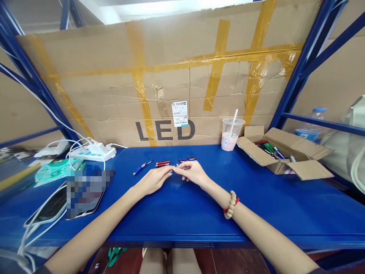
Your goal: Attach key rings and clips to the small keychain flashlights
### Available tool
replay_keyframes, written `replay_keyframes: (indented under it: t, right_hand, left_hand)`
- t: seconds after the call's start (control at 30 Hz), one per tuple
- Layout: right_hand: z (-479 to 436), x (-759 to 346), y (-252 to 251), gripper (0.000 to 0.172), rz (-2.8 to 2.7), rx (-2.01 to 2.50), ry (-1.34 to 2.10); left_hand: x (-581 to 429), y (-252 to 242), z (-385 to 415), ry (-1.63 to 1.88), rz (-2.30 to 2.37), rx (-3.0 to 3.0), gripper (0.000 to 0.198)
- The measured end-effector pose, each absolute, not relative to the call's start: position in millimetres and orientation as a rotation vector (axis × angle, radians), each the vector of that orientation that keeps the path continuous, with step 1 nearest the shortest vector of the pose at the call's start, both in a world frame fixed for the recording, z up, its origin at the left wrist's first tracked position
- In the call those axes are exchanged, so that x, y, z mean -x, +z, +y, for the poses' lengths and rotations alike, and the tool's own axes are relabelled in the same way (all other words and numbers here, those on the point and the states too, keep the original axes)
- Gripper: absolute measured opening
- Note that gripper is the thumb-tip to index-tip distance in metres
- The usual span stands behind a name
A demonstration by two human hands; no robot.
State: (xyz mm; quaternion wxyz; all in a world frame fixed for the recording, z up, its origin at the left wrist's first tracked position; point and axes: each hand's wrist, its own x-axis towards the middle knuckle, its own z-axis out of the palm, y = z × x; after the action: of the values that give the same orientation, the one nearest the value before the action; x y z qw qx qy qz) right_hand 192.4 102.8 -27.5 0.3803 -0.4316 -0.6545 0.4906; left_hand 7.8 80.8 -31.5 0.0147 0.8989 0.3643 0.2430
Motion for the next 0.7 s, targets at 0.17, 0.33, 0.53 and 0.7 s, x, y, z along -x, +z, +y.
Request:
replay_keyframes:
  t: [0.17, 0.33, 0.53, 0.7]
  right_hand:
    - [102.5, -190.9, -26.5, 0.040, -1.624, 1.118, 1.253]
    - [105.0, -192.1, -31.6, 0.040, -1.649, 1.063, 1.241]
    - [103.2, -191.8, -30.0, 0.037, -1.630, 1.060, 1.262]
    - [100.1, -191.0, -27.0, 0.032, -1.568, 1.074, 1.327]
  left_hand:
    - [-8.9, -31.0, 80.2, 0.709, 1.170, -2.761, 0.025]
    - [-9.6, -30.7, 79.9, 0.658, 1.203, -2.737, 0.026]
    - [-10.2, -30.0, 78.3, 0.630, 1.255, -2.716, 0.030]
    - [-10.7, -28.8, 77.3, 0.609, 1.259, -2.728, 0.030]
